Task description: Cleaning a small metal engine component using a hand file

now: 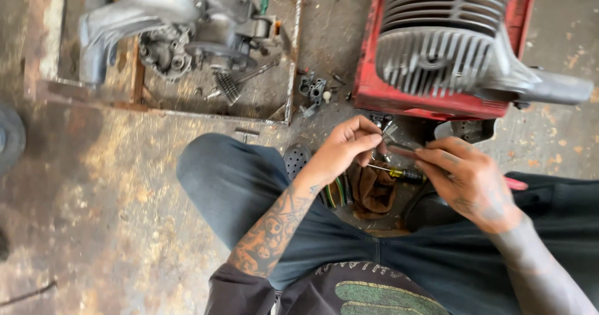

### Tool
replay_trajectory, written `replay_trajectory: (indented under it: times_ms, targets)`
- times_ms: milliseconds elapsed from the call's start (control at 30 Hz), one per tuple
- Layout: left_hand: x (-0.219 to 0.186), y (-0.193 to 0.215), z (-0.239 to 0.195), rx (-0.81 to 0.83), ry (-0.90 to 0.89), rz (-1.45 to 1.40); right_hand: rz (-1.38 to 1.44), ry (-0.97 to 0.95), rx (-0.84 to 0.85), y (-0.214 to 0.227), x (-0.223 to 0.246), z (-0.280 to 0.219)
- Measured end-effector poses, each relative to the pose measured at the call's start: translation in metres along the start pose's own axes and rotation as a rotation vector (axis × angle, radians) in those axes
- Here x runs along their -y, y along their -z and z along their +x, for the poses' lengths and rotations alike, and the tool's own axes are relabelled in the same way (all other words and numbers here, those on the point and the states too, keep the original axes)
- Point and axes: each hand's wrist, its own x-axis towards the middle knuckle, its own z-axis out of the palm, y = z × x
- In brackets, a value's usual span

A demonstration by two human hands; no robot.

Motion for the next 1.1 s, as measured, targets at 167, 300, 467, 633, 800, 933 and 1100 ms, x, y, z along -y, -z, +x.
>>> replay_trajectory:
  times_ms: [167,300,467,633,800,933,1100]
  targets:
    - [-0.059,0.039,-0.013,-0.219,-0.192,0.141,-0.020,-0.080,0.056,0.018,-0.006,-0.011]
    - [-0.062,0.063,0.002,-0.540,-0.326,0.140,-0.038,-0.143,0.071,0.024,-0.007,-0.009]
    - [-0.080,0.041,0.032,-0.379,-0.431,0.644,-0.074,-0.061,0.089,0.025,-0.001,-0.005]
    - [-0.083,0.076,0.104,-0.439,-0.478,1.030,-0.078,-0.030,0.099,0.030,-0.002,-0.002]
    - [-0.012,0.184,0.180,-0.494,-0.262,1.352,-0.062,-0.114,0.094,0.033,-0.004,-0.003]
    - [0.022,0.227,0.199,-0.542,-0.051,1.402,-0.139,-0.176,0.068,0.025,-0.013,-0.013]
    - [0.096,0.278,0.222,-0.600,-0.026,1.371,-0.160,-0.287,0.166,0.006,-0.024,-0.017]
